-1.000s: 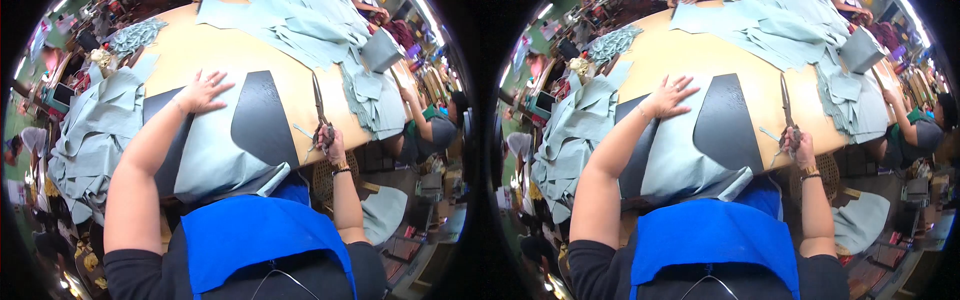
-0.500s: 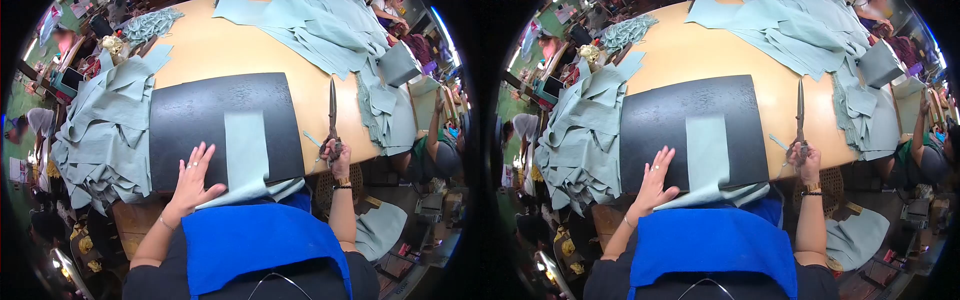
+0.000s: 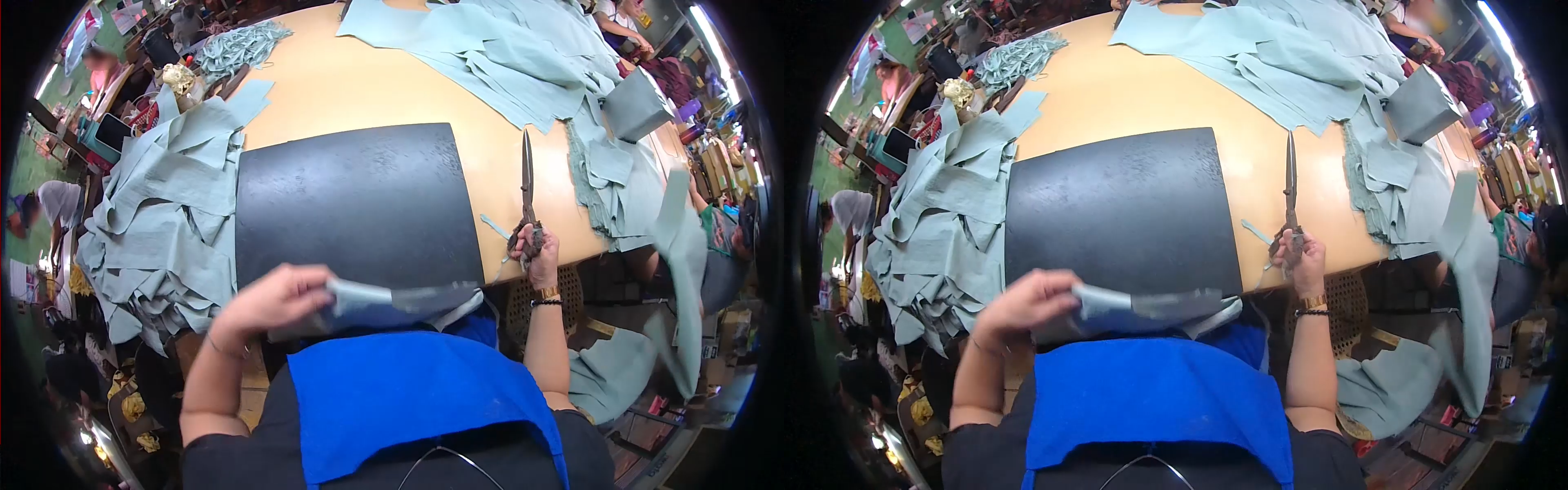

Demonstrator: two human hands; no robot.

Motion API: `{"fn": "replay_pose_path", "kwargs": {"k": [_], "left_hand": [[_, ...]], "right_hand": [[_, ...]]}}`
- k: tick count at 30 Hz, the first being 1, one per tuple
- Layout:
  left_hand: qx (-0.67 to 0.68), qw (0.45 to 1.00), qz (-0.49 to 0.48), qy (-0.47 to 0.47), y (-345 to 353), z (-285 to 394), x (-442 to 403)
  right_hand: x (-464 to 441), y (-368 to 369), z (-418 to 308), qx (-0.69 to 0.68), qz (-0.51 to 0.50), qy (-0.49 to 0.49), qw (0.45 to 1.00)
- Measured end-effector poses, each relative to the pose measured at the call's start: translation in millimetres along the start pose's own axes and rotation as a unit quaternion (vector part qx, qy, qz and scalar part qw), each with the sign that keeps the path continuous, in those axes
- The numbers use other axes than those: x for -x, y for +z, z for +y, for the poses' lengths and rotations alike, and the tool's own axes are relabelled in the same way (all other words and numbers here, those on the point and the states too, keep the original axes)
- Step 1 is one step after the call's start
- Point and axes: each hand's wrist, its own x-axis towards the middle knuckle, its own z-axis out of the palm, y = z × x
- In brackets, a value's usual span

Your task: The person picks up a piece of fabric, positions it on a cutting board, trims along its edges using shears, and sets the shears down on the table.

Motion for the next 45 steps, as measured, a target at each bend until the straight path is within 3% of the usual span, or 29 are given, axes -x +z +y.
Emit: {"fn": "replay_pose_path", "kwargs": {"k": [2, 4, 6, 9, 11, 13, 16, 22, 25, 27, 29, 31, 33, 36, 39, 41, 45], "left_hand": [[-0.253, 0.963, 0.079, 0.036, -35.6, 16.3, -29.2], [-0.349, 0.912, 0.204, 0.071, -70.7, 27.7, -69.5], [-0.46, 0.813, 0.354, 0.046, -111.4, 19.7, -110.0], [-0.571, 0.622, 0.536, 0.024, -112.4, -5.3, -135.4], [-0.517, 0.706, 0.478, -0.071, -70.7, -17.1, -121.9], [-0.455, 0.779, 0.417, -0.108, -20.4, -22.6, -89.4], [-0.359, 0.851, 0.306, -0.232, 35.7, -42.6, -49.6], [-0.457, 0.842, 0.267, -0.103, 35.0, -62.4, -52.1], [-0.494, 0.853, 0.168, 0.019, -14.0, -67.0, -85.5], [-0.56, 0.82, 0.074, 0.095, -67.7, -72.6, -107.6], [-0.612, 0.787, -0.004, 0.074, -138.5, -71.8, -119.4], [-0.692, 0.71, 0.131, -0.019, -201.8, -85.2, -122.3], [-0.726, 0.618, 0.3, -0.026, -222.5, -81.3, -120.0], [-0.67, 0.634, 0.377, -0.084, -191.2, -72.3, -147.1], [-0.641, 0.681, 0.35, 0.054, -130.7, -79.7, -188.0], [-0.585, 0.757, 0.283, 0.075, -78.6, -48.1, -205.6], [-0.513, 0.788, 0.276, 0.2, -23.1, -18.9, -263.1]], "right_hand": [[-0.1, -1.1, 2.2, 0.004, 0.0, 0.003, 1.0], [-0.9, -1.2, 1.5, 0.011, 0.001, 0.003, 1.0], [-1.1, -0.4, 1.5, -0.014, -0.004, 0.009, 1.0], [-1.7, 0.5, 1.7, -0.035, -0.001, 0.0, 0.999], [0.3, -2.7, 4.0, -0.05, -0.016, -0.001, 0.999], [-1.3, -8.5, 6.5, -0.065, -0.035, 0.008, 0.997], [0.2, -3.4, 3.9, -0.032, -0.001, 0.012, 0.999], [-2.4, -9.0, 8.6, -0.004, -0.014, 0.001, 1.0], [-1.4, -6.3, 9.0, -0.038, -0.019, -0.002, 0.999], [-1.3, -3.2, 6.6, -0.02, -0.001, 0.001, 1.0], [-1.3, -3.2, 6.7, -0.022, 0.004, 0.007, 1.0], [-1.9, -2.5, 6.2, -0.03, 0.001, 0.007, 1.0], [-3.0, -3.9, 7.4, -0.022, 0.002, 0.008, 1.0], [-2.5, -6.5, 10.0, -0.035, -0.012, -0.003, 0.999], [0.0, 0.0, 2.6, -0.029, 0.003, 0.009, 1.0], [-1.2, -2.6, 5.7, -0.033, 0.0, 0.005, 0.999], [-4.0, -9.7, 13.4, -0.07, -0.011, -0.006, 0.997]]}}
